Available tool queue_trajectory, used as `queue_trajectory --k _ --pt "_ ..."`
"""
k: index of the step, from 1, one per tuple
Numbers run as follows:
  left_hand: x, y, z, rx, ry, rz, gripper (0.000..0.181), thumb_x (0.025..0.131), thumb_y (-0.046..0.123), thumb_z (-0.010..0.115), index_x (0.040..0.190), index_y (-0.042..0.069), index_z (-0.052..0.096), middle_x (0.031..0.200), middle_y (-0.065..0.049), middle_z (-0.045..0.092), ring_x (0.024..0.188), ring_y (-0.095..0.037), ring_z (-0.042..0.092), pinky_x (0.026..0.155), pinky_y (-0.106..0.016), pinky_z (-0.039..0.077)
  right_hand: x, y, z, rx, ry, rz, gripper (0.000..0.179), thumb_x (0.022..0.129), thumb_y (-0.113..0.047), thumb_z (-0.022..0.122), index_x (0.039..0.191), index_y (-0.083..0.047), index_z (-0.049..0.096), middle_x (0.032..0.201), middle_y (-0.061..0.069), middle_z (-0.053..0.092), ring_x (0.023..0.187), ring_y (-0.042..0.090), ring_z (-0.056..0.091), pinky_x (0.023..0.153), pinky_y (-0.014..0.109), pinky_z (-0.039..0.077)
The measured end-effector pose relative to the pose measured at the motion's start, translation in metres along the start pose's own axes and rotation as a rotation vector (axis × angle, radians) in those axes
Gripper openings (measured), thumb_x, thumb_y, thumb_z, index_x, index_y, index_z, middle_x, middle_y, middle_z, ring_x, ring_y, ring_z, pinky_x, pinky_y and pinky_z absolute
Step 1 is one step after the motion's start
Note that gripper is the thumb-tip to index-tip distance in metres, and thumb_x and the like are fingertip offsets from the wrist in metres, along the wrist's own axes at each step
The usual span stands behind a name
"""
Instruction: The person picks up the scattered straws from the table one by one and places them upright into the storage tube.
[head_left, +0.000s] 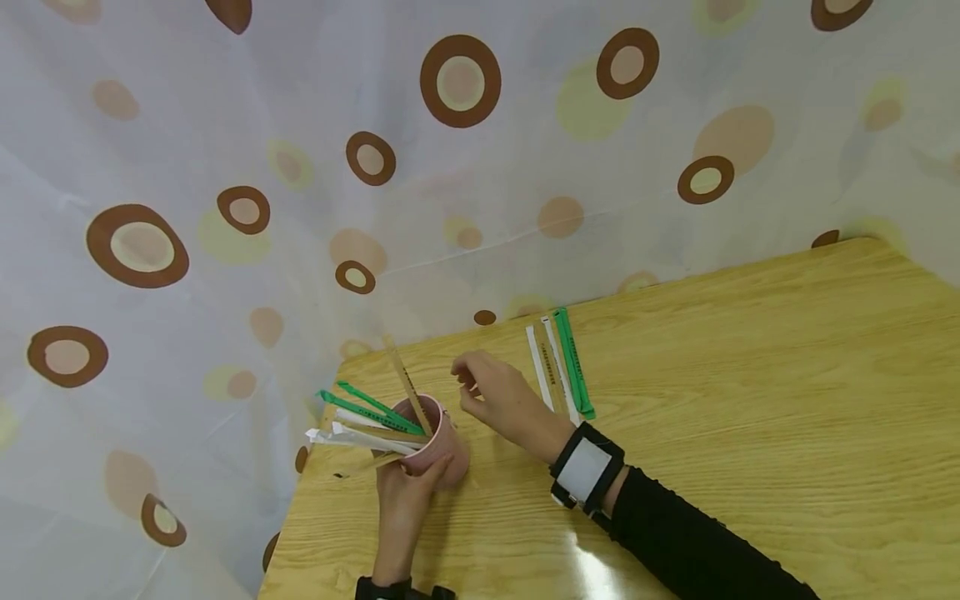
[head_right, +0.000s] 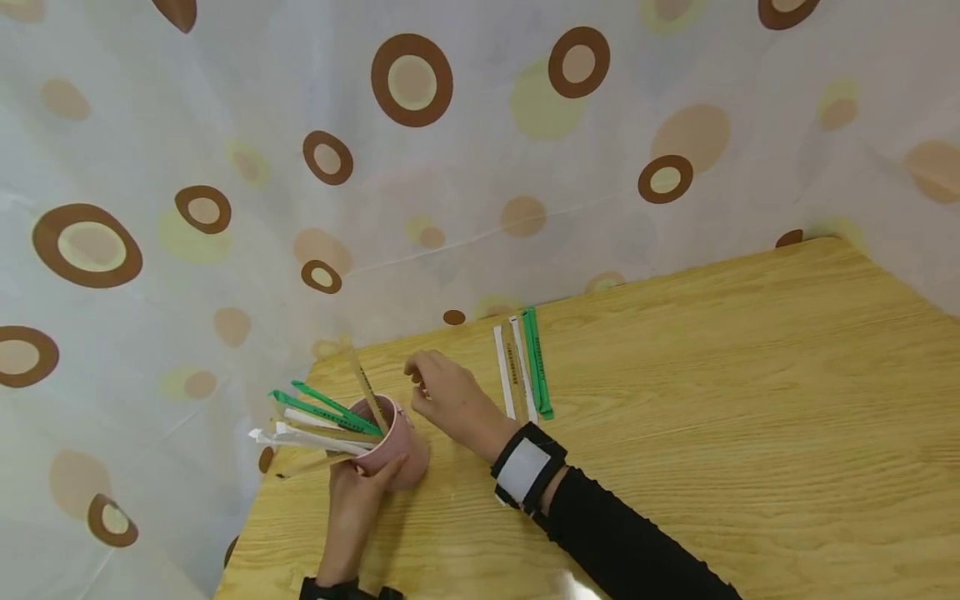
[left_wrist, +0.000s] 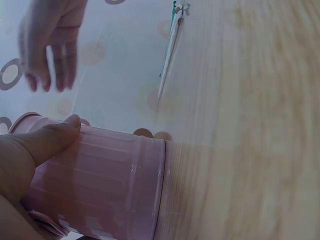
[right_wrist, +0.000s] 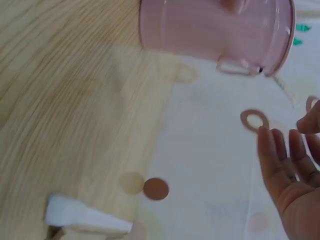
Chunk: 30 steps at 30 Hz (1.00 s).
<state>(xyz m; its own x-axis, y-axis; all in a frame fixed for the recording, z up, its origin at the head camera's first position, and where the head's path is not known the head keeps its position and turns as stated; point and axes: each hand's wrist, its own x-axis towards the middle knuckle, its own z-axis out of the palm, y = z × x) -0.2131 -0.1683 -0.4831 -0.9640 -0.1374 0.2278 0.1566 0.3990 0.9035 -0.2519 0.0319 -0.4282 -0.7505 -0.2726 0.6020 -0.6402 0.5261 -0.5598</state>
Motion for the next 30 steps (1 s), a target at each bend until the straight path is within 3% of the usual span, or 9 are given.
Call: queue_trajectory --k 7,14,18,22,30 --pt "0.002 0.001 0.0 -0.01 -0.019 -0.001 0.094 0.075 0.005 0.089 0.15 -0.006 0.032 0.147 -0.025 0.044 0.139 -0.04 0.043 0.113 -0.057 0.038 -0.01 0.038 -0.024 -0.121 -0.105 0.314 0.017 0.095 -0.002 0.063 0.112 -0.003 0.06 0.1 0.01 0.062 0.086 0.021 0.062 0.071 0.032 0.054" --pt "0.004 -0.001 -0.001 -0.039 -0.035 0.002 0.091 0.077 0.003 0.087 0.15 -0.006 0.033 0.148 -0.024 0.045 0.138 -0.039 0.045 0.112 -0.055 0.039 -0.017 0.077 -0.054 -0.297 -0.2 0.559 0.024 0.094 -0.003 0.065 0.11 0.013 0.057 0.09 0.024 0.059 0.07 0.03 0.061 0.054 0.036 0.052" --pt "0.003 -0.002 -0.001 -0.03 -0.027 -0.003 0.091 0.076 0.004 0.088 0.149 -0.006 0.034 0.147 -0.024 0.047 0.138 -0.038 0.045 0.113 -0.054 0.039 -0.022 0.092 -0.064 -0.322 -0.245 0.697 0.02 0.094 -0.002 0.059 0.103 0.015 0.055 0.083 0.025 0.057 0.065 0.034 0.062 0.049 0.036 0.052" --pt "0.002 -0.002 0.0 -0.016 -0.013 -0.014 0.091 0.074 0.005 0.089 0.147 -0.007 0.035 0.145 -0.025 0.047 0.138 -0.039 0.044 0.114 -0.055 0.037 -0.026 0.098 -0.066 -0.317 -0.272 0.762 0.01 0.093 -0.001 0.058 0.086 0.006 0.056 0.072 0.018 0.056 0.06 0.03 0.06 0.047 0.033 0.049" --pt "0.001 -0.001 0.0 -0.044 -0.022 -0.016 0.091 0.075 0.003 0.088 0.148 -0.007 0.035 0.146 -0.025 0.046 0.138 -0.04 0.044 0.113 -0.056 0.038 -0.03 0.095 -0.064 -0.325 -0.259 0.751 0.033 0.092 0.004 0.053 0.062 -0.008 0.049 0.059 0.006 0.045 0.049 0.021 0.048 0.042 0.029 0.039"
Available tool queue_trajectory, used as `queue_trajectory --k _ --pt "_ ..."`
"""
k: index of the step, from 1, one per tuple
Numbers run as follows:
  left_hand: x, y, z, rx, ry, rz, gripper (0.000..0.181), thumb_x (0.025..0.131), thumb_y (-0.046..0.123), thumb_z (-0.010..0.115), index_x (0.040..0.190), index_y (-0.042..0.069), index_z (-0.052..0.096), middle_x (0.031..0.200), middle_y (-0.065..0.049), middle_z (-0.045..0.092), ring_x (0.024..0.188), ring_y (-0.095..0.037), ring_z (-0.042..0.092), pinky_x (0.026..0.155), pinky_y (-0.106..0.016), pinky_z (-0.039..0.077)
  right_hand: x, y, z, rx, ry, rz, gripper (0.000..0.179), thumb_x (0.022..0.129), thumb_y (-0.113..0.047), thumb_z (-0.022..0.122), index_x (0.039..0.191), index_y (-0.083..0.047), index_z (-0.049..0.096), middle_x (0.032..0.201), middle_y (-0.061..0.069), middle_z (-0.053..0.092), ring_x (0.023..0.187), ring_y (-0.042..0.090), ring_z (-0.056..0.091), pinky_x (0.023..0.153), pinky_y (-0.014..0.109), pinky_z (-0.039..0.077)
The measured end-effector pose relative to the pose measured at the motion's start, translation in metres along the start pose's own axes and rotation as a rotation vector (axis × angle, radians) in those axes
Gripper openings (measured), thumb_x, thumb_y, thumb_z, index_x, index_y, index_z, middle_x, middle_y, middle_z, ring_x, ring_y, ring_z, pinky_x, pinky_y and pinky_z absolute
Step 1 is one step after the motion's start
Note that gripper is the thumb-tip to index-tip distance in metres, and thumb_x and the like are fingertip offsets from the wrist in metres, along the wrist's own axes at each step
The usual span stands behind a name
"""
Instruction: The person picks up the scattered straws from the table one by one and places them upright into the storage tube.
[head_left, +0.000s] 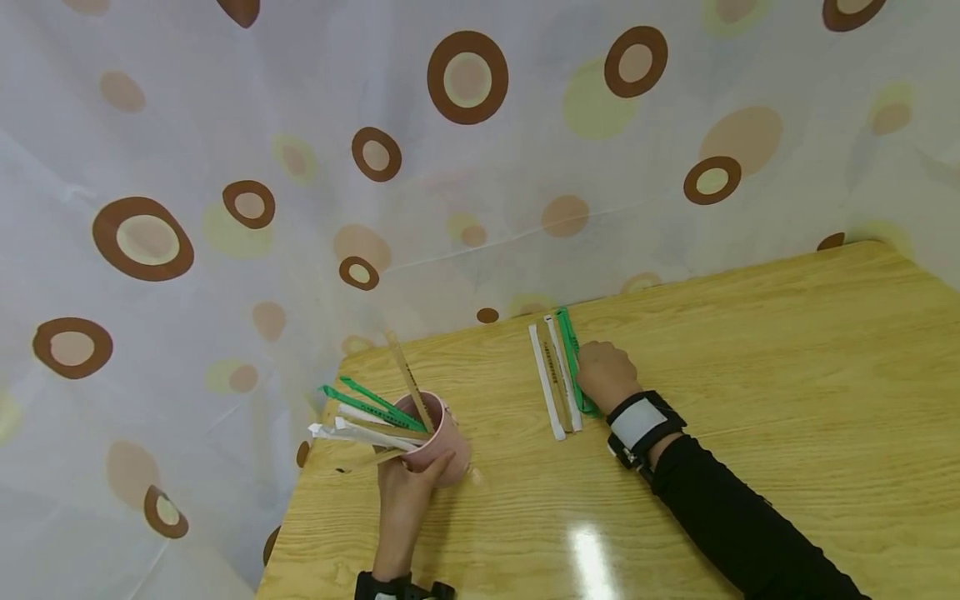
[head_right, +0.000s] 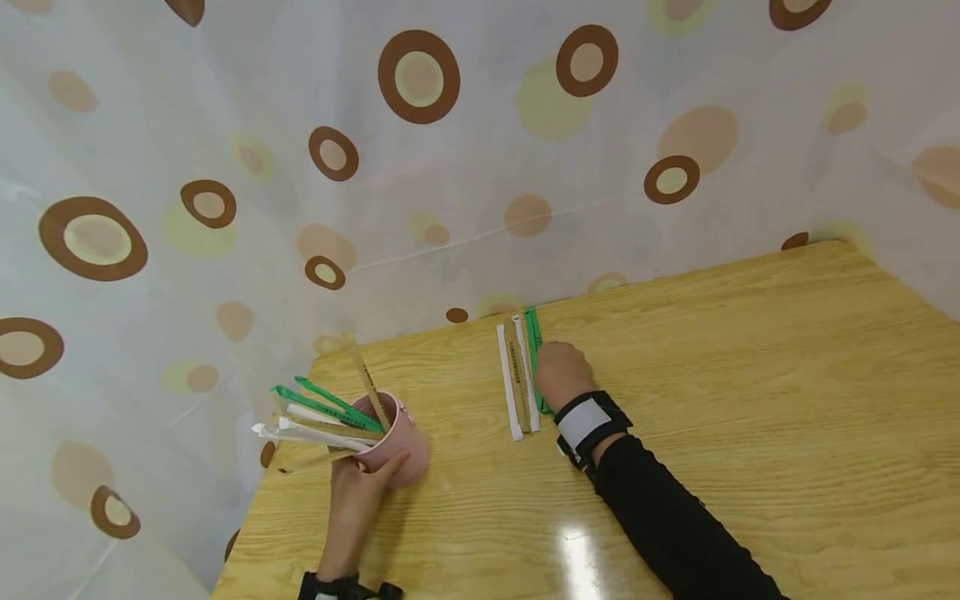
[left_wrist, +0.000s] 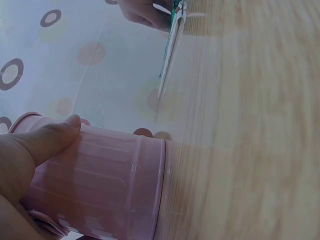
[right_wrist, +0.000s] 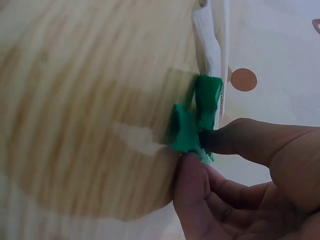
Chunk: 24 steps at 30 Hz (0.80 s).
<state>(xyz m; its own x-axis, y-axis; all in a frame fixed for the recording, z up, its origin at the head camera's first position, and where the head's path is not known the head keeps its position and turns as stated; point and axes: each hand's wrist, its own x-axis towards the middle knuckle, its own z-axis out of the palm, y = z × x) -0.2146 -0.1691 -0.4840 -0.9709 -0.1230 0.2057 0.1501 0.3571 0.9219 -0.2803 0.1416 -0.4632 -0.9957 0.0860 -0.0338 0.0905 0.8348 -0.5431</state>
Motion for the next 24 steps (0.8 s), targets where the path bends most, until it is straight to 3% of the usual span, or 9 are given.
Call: queue_trajectory --k 7,12,17,24 --pt "0.001 0.001 -0.001 0.004 0.004 -0.001 0.088 0.076 0.004 0.088 0.147 -0.006 0.037 0.146 -0.024 0.048 0.137 -0.038 0.045 0.113 -0.055 0.039 -0.001 -0.002 0.003 0.005 0.009 0.006 0.035 0.092 0.002 0.055 0.059 -0.008 0.049 0.058 0.008 0.048 0.048 0.022 0.05 0.042 0.029 0.039" --pt "0.002 0.003 -0.002 0.013 0.007 0.019 0.088 0.075 0.005 0.089 0.146 -0.007 0.038 0.144 -0.024 0.05 0.136 -0.038 0.047 0.112 -0.055 0.039 0.001 0.001 0.004 0.027 0.014 0.009 0.03 0.091 -0.006 0.066 0.063 -0.006 0.055 0.061 0.009 0.054 0.052 0.023 0.055 0.044 0.03 0.043" --pt "0.002 0.001 -0.001 0.006 0.007 0.002 0.09 0.076 0.005 0.089 0.147 -0.006 0.036 0.145 -0.024 0.048 0.137 -0.039 0.046 0.113 -0.055 0.039 0.001 0.006 0.004 0.077 0.004 0.005 0.034 0.09 -0.01 0.07 0.061 -0.008 0.052 0.059 0.006 0.05 0.054 0.022 0.053 0.047 0.029 0.043" --pt "0.0 0.0 0.0 0.0 0.013 -0.001 0.088 0.075 0.006 0.09 0.146 -0.006 0.039 0.144 -0.022 0.05 0.136 -0.037 0.047 0.113 -0.053 0.04 -0.007 0.012 0.001 0.145 0.061 -0.021 0.031 0.088 -0.01 0.068 0.064 -0.008 0.049 0.059 0.004 0.047 0.052 0.021 0.05 0.046 0.029 0.042"
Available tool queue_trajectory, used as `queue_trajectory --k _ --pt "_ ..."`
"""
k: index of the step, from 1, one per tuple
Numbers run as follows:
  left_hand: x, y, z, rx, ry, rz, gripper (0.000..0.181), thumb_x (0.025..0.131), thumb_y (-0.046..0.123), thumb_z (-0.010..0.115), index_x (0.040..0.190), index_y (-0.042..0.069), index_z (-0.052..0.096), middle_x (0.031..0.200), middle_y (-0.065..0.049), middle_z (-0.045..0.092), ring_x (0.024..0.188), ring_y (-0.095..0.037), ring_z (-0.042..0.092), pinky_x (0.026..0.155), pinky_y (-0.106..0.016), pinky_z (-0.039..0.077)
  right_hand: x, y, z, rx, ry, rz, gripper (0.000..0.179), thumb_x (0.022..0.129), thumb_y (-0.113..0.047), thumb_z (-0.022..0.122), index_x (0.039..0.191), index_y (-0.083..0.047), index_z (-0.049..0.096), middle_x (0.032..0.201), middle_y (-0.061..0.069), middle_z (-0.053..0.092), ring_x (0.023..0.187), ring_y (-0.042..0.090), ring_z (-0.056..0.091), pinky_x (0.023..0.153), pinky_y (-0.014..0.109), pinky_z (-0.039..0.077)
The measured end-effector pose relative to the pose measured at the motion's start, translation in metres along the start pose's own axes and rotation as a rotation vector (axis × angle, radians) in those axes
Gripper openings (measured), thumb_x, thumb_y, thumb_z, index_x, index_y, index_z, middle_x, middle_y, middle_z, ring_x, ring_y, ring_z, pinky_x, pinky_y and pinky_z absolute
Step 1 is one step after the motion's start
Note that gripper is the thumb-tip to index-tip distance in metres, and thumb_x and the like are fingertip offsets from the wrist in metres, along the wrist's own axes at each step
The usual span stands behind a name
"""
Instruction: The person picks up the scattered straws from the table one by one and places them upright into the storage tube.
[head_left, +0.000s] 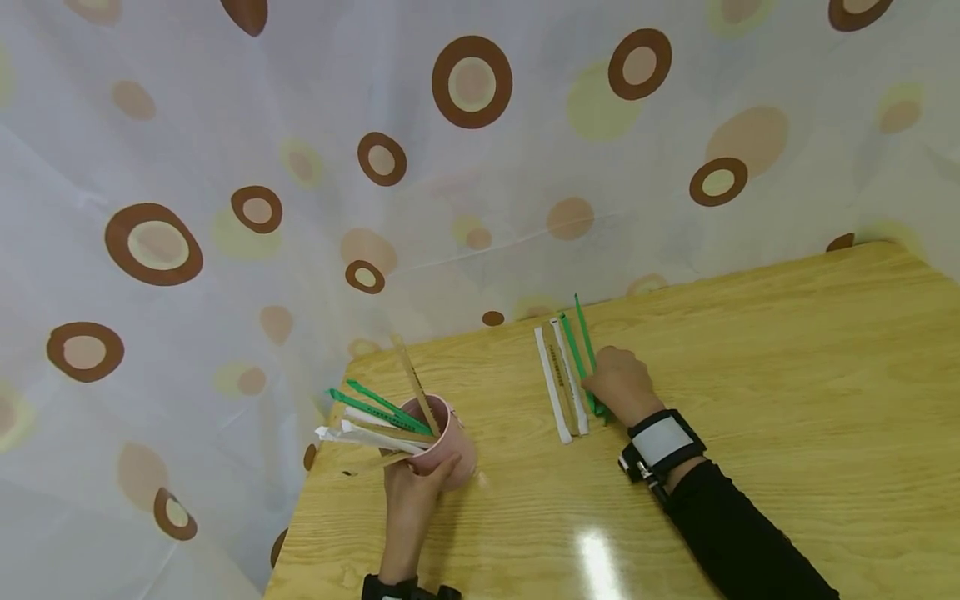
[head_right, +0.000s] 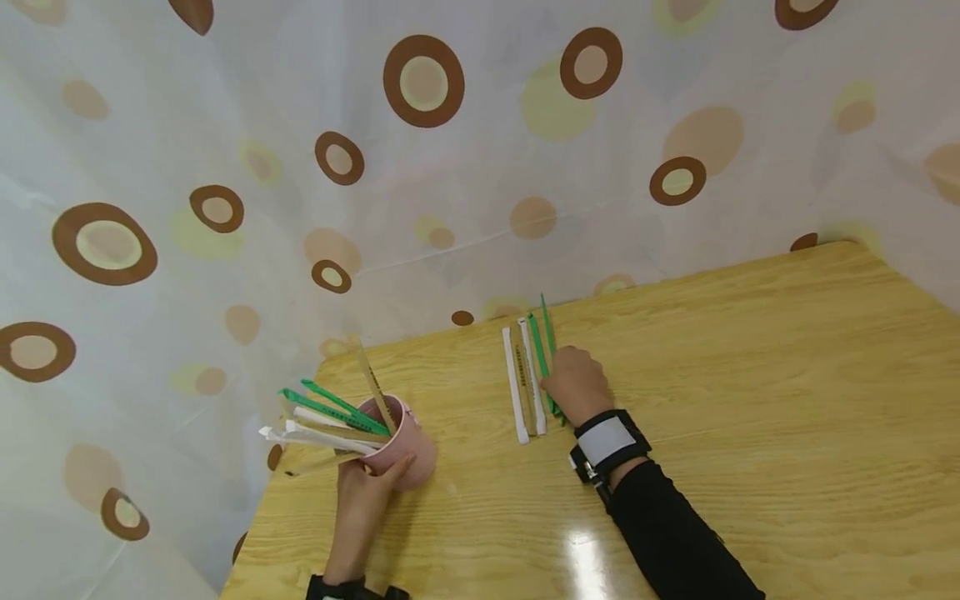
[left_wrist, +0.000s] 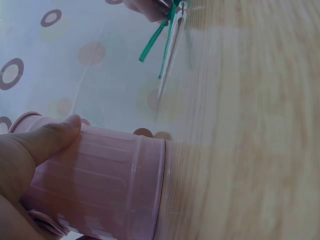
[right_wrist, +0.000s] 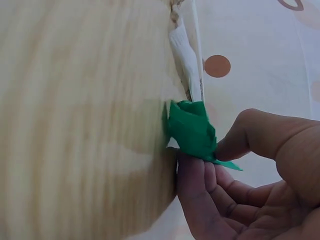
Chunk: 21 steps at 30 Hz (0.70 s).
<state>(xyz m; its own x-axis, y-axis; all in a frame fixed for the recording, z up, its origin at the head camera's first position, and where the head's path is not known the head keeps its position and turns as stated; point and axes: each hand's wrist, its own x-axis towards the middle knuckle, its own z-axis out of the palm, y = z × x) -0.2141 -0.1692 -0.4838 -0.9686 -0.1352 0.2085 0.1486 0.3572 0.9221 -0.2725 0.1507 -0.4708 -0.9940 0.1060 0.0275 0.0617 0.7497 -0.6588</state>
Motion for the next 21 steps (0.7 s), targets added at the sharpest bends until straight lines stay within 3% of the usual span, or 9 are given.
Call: queue_trajectory --k 5,12,21 --pt "-0.001 0.002 0.001 -0.002 -0.001 0.006 0.089 0.075 0.007 0.09 0.146 -0.005 0.038 0.144 -0.023 0.05 0.136 -0.038 0.048 0.112 -0.054 0.04 -0.008 -0.003 -0.008 0.042 0.033 -0.04 0.027 0.09 -0.009 0.067 0.07 -0.004 0.05 0.058 0.003 0.045 0.048 0.017 0.045 0.044 0.026 0.038" --pt "-0.001 0.0 0.001 0.024 0.001 0.009 0.088 0.076 0.007 0.089 0.146 -0.005 0.038 0.143 -0.023 0.05 0.134 -0.039 0.049 0.11 -0.055 0.043 -0.018 -0.019 -0.022 0.107 0.125 -0.109 0.019 0.09 -0.008 0.064 0.101 0.006 0.055 0.076 0.013 0.064 0.055 0.019 0.053 0.048 0.029 0.041" --pt "0.001 -0.001 0.0 0.012 -0.016 0.003 0.089 0.077 0.008 0.089 0.148 -0.004 0.037 0.146 -0.022 0.048 0.136 -0.037 0.047 0.111 -0.054 0.041 -0.024 -0.028 -0.03 0.137 0.198 -0.174 0.017 0.09 -0.007 0.065 0.099 0.001 0.053 0.08 0.013 0.065 0.059 0.02 0.054 0.051 0.029 0.041"
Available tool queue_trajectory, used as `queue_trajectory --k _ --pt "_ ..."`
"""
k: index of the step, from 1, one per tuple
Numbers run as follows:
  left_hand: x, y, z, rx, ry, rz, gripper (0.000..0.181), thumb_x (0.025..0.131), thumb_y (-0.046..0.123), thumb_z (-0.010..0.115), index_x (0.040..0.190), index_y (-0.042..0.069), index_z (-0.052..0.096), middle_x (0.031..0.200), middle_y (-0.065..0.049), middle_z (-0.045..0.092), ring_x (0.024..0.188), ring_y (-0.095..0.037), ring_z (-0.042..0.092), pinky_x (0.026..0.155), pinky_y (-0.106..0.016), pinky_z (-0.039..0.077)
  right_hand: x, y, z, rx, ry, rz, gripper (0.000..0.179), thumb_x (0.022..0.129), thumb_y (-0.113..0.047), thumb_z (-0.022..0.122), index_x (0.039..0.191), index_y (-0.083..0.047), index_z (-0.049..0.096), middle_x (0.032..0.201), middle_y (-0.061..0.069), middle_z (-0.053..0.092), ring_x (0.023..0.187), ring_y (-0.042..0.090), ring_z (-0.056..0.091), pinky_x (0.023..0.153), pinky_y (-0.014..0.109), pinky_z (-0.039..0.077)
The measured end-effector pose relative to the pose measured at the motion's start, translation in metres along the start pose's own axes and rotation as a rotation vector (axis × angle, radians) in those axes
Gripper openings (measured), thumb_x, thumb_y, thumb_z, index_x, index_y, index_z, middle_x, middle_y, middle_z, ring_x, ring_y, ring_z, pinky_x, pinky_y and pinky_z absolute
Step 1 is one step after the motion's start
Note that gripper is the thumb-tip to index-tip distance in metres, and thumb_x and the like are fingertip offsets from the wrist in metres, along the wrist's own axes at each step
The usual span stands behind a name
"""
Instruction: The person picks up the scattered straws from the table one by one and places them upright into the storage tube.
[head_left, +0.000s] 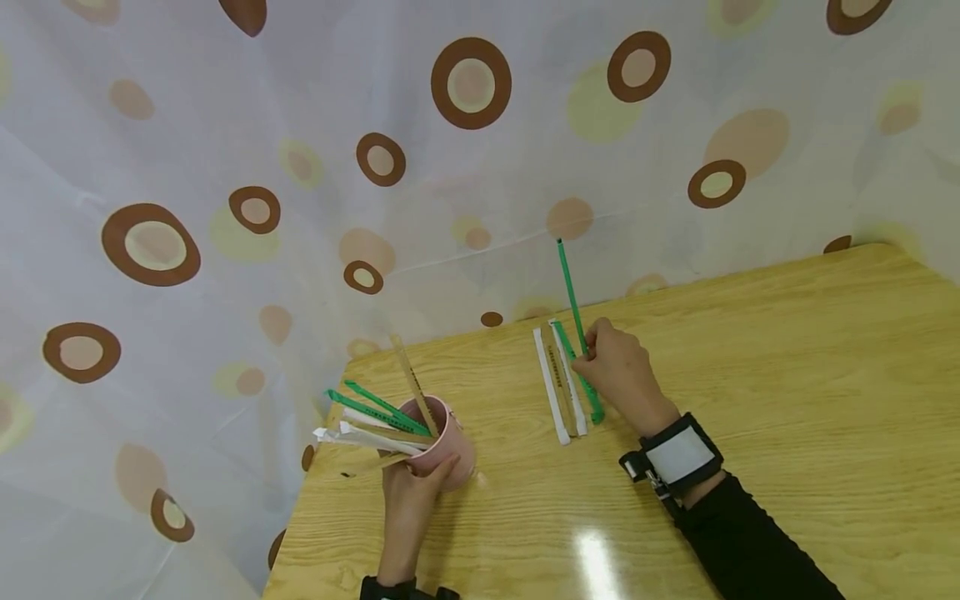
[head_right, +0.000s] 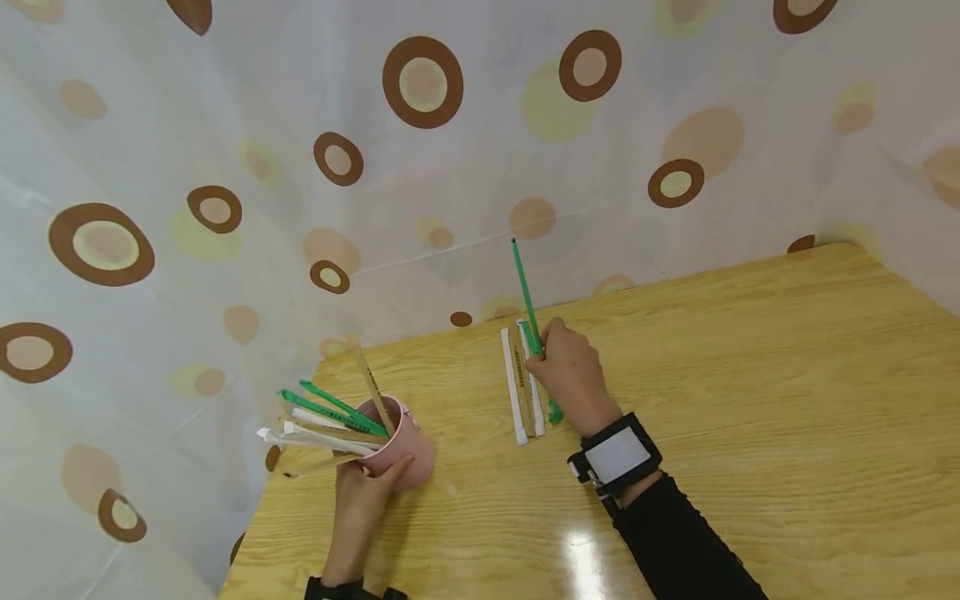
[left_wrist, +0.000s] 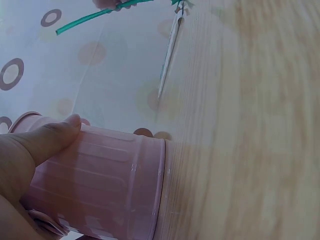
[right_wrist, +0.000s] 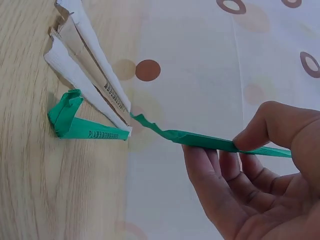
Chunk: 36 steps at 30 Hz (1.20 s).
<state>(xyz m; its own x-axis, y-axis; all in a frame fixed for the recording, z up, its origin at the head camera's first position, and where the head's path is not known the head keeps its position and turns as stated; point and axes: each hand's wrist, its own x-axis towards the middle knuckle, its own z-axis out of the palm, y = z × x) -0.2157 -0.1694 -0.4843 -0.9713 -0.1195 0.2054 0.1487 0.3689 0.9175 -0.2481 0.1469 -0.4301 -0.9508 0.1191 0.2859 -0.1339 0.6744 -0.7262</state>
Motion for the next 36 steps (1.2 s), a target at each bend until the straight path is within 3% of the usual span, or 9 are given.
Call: queue_trajectory --k 14,36 --pt "-0.001 0.003 -0.002 -0.025 0.001 0.005 0.09 0.076 0.006 0.09 0.148 -0.004 0.036 0.146 -0.022 0.048 0.137 -0.036 0.046 0.113 -0.054 0.039 -0.003 -0.008 -0.019 0.033 0.084 -0.062 0.017 0.086 -0.006 0.065 0.1 0.002 0.058 0.085 0.017 0.068 0.073 0.029 0.065 0.06 0.036 0.049" --pt "-0.001 0.001 -0.002 0.009 0.004 0.009 0.089 0.076 0.008 0.09 0.146 -0.005 0.037 0.144 -0.023 0.05 0.135 -0.038 0.048 0.112 -0.055 0.041 -0.016 -0.037 -0.039 0.07 0.088 -0.128 0.018 0.091 -0.005 0.061 0.108 0.0 0.059 0.096 0.016 0.068 0.087 0.032 0.068 0.071 0.046 0.056"
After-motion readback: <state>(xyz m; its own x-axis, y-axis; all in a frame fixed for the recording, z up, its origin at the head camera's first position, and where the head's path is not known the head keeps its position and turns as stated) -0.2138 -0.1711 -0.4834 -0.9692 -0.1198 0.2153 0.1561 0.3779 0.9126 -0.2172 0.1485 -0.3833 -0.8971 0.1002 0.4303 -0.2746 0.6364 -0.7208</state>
